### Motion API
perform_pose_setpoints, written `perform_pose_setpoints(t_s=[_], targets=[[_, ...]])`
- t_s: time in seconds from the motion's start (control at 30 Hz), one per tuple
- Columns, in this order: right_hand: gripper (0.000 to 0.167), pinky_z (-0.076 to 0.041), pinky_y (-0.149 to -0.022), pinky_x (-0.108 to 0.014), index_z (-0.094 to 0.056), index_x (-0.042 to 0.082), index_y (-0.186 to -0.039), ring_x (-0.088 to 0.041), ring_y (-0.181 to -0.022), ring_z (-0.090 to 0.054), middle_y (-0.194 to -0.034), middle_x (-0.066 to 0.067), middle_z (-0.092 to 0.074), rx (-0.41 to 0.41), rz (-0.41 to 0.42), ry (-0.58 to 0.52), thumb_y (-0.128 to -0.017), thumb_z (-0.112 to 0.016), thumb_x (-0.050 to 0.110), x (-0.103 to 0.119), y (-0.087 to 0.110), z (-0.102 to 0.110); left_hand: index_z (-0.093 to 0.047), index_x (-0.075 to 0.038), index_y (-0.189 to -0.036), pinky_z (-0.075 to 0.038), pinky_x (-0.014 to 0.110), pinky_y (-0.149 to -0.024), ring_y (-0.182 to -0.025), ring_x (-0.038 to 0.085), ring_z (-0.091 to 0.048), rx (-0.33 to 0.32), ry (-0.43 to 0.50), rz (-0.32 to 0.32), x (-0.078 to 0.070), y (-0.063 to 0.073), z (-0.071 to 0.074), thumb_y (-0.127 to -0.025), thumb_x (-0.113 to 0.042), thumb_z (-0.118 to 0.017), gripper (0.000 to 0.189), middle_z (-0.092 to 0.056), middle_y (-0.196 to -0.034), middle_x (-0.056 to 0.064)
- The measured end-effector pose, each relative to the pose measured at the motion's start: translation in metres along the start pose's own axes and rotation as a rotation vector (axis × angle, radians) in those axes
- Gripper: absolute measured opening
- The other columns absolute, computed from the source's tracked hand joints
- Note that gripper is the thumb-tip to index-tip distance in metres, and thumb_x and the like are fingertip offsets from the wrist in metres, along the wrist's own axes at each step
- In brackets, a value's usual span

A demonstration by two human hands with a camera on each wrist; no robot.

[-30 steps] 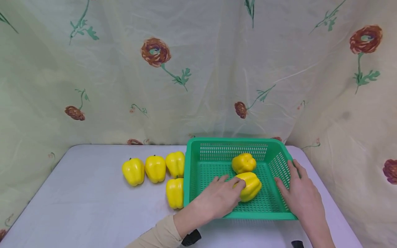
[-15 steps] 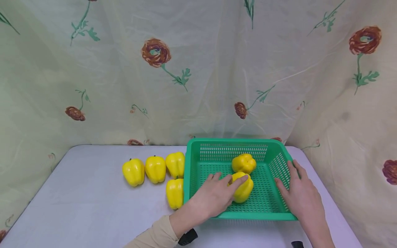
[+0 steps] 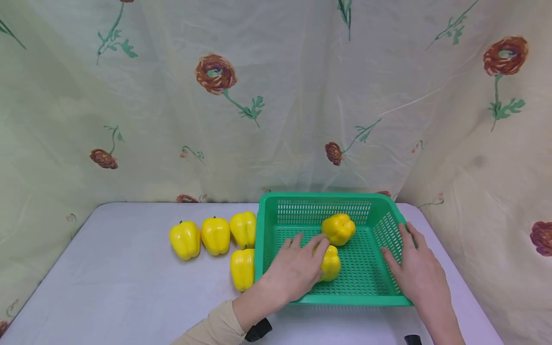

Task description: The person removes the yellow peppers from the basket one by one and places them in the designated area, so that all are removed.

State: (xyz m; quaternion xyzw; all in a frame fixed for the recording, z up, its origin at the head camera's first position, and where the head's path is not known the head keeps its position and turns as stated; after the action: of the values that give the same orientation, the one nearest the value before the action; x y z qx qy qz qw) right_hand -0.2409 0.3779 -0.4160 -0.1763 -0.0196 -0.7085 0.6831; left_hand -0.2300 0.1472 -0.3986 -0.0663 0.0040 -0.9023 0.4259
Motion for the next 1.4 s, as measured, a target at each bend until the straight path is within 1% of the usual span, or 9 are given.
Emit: perform_pose_setpoints(t_s=[0.07,0.17,0.27,0.43,0.6,0.73,1.03,1.2,1.4], targets=[[0.08,-0.044,-0.099,-0.082,-0.029,-0.011,-0.163,-0.068,-0.134,-0.045,-0.163,-0.042,-0.033,-0.003,0.003,-0.001,-0.109,-0.061,0.039,0.0,0.0,0.0,-0.039,-0.023,-0.152,-0.06,0.04,-0.106,-0.132,0.027,-0.067,-0.013,0.0,0.001,0.001,0.0,0.0,-0.105,-0.052,-0.065,0.06,-0.059,-0.156,-0.01],[0.08,-0.044,-0.098,-0.082,-0.029,-0.011,-0.163,-0.068,-0.133,-0.045,-0.164,-0.042,-0.032,-0.003,0.005,-0.002,-0.109,-0.061,0.039,-0.001,0.0,0.0,-0.041,-0.023,-0.146,-0.06,0.034,-0.096,-0.115,0.02,-0.07,-0.018,0.0,0.0,0.001,0.001,0.0,-0.104,-0.053,-0.066,0.057,-0.068,-0.139,-0.012],[0.081,-0.045,-0.097,-0.082,-0.029,-0.01,-0.164,-0.068,-0.133,-0.046,-0.164,-0.041,-0.032,-0.004,0.003,0.001,-0.109,-0.061,0.04,-0.002,0.0,-0.001,-0.037,-0.028,-0.152,-0.059,0.033,-0.094,-0.106,0.019,-0.069,0.0,0.012,0.002,0.001,0.001,-0.001,-0.102,-0.051,-0.07,0.064,-0.07,-0.13,-0.01],[0.081,-0.046,-0.096,-0.081,-0.03,-0.011,-0.163,-0.068,-0.132,-0.047,-0.162,-0.042,-0.033,-0.003,0.001,0.007,-0.109,-0.062,0.039,-0.003,0.0,-0.002,-0.034,-0.041,-0.16,-0.057,0.037,-0.104,-0.115,0.022,-0.069,0.068,0.014,0.003,0.001,0.002,-0.005,-0.098,-0.053,-0.076,0.076,-0.068,-0.136,-0.003],[0.081,-0.046,-0.097,-0.082,-0.03,-0.011,-0.163,-0.068,-0.132,-0.046,-0.162,-0.043,-0.033,0.001,0.0,0.007,-0.109,-0.062,0.039,-0.003,0.0,-0.002,-0.045,-0.041,-0.156,-0.055,0.041,-0.112,-0.129,0.026,-0.067,0.12,0.007,0.005,0.004,0.001,-0.009,-0.1,-0.053,-0.073,0.064,-0.065,-0.145,-0.001],[0.081,-0.046,-0.097,-0.082,-0.029,-0.011,-0.163,-0.068,-0.132,-0.046,-0.162,-0.042,-0.033,0.0,0.001,0.006,-0.109,-0.062,0.04,-0.003,0.0,-0.002,-0.047,-0.041,-0.156,-0.054,0.043,-0.115,-0.132,0.027,-0.066,0.144,0.02,0.001,0.006,0.0,-0.011,-0.103,-0.05,-0.07,0.059,-0.064,-0.148,0.0],[0.081,-0.045,-0.098,-0.082,-0.029,-0.011,-0.163,-0.068,-0.133,-0.046,-0.162,-0.043,-0.033,-0.002,0.005,0.003,-0.109,-0.062,0.04,-0.002,-0.002,-0.001,-0.047,-0.039,-0.15,-0.057,0.043,-0.108,-0.119,0.025,-0.07,0.109,0.02,0.013,0.01,-0.002,-0.014,-0.103,-0.049,-0.071,0.054,-0.069,-0.137,0.001],[0.081,-0.045,-0.097,-0.082,-0.03,-0.011,-0.163,-0.068,-0.132,-0.046,-0.162,-0.042,-0.034,-0.008,0.006,0.004,-0.108,-0.062,0.04,-0.002,-0.001,-0.001,-0.046,-0.034,-0.149,-0.058,0.043,-0.109,-0.122,0.026,-0.071,0.09,0.022,0.01,0.01,-0.003,-0.012,-0.1,-0.049,-0.074,0.058,-0.069,-0.139,0.0],[0.082,-0.045,-0.097,-0.082,-0.029,-0.011,-0.163,-0.068,-0.132,-0.046,-0.162,-0.042,-0.034,-0.003,0.001,0.004,-0.108,-0.063,0.04,-0.002,-0.001,-0.002,-0.045,-0.036,-0.154,-0.055,0.044,-0.114,-0.131,0.028,-0.068,0.12,0.02,0.018,0.01,-0.003,-0.014,-0.102,-0.047,-0.072,0.06,-0.066,-0.146,0.0]])
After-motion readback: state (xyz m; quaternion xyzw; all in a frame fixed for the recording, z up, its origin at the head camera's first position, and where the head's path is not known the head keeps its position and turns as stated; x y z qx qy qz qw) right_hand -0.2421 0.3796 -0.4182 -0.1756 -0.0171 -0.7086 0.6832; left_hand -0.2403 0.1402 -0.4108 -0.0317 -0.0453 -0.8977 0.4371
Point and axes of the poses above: each hand's wrist, its own y-axis away from the middle knuckle, its own z-axis out of the back of the hand, x = y × z, the point moved 10 cm from there along -y, towards the middle knuckle
